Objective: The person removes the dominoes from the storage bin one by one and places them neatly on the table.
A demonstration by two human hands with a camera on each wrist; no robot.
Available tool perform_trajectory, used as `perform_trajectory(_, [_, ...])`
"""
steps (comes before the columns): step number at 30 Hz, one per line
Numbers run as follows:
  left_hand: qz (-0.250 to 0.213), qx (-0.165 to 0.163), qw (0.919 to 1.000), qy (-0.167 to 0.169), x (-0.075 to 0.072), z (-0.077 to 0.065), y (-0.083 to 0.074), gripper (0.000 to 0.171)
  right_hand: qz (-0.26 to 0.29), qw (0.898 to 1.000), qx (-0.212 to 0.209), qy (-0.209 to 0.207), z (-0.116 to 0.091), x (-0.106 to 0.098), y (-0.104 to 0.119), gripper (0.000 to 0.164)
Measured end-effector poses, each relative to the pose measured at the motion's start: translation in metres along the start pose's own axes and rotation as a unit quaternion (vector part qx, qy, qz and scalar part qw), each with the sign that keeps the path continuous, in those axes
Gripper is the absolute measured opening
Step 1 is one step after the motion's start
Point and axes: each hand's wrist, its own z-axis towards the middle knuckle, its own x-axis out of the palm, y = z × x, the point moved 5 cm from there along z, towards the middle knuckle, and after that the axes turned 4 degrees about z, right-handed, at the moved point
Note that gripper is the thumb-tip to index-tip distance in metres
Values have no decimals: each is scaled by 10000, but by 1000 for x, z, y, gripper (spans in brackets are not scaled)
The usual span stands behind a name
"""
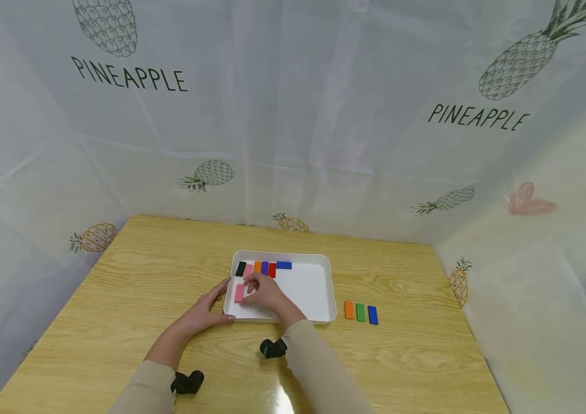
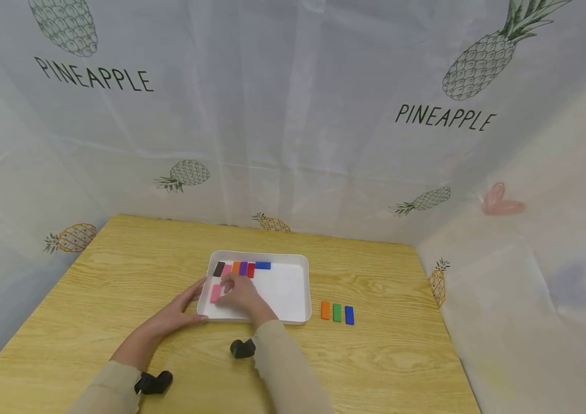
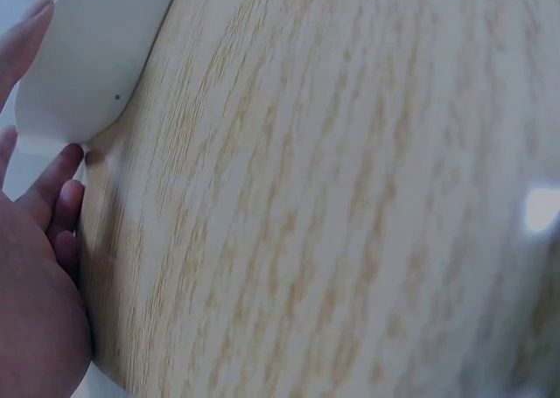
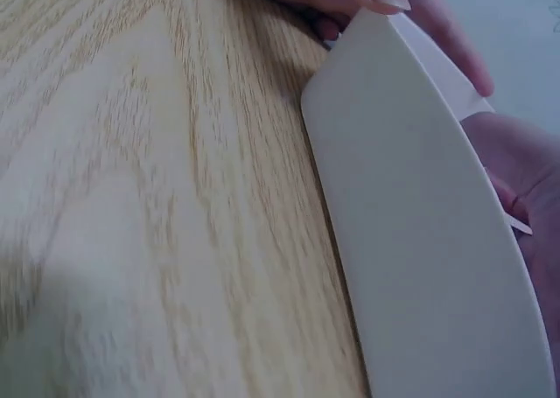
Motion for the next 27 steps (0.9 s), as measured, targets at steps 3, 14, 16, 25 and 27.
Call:
perform_trajectory(3, [-18, 33, 10000, 0, 1, 1, 0, 101, 374, 9993, 10, 87, -3, -5, -2, 39])
perform_trajectory(14, [-88, 8, 10000, -21, 2, 2, 4, 102, 999, 9949, 108, 110, -24, -22, -3, 42])
perform_trajectory(16, [-42, -16, 10000, -30, 2, 2, 4, 102, 1148, 9933, 114, 6, -30, -27, -4, 42])
perform_trajectory(25, [-3, 101, 9999, -56, 1, 1, 0, 101, 1546, 9868, 94, -464, -68, -50, 1, 45])
perform_trajectory(27, [-2, 162, 9999, -49, 1, 1, -2, 101, 1674, 9844, 79, -542, -74, -54, 0, 45])
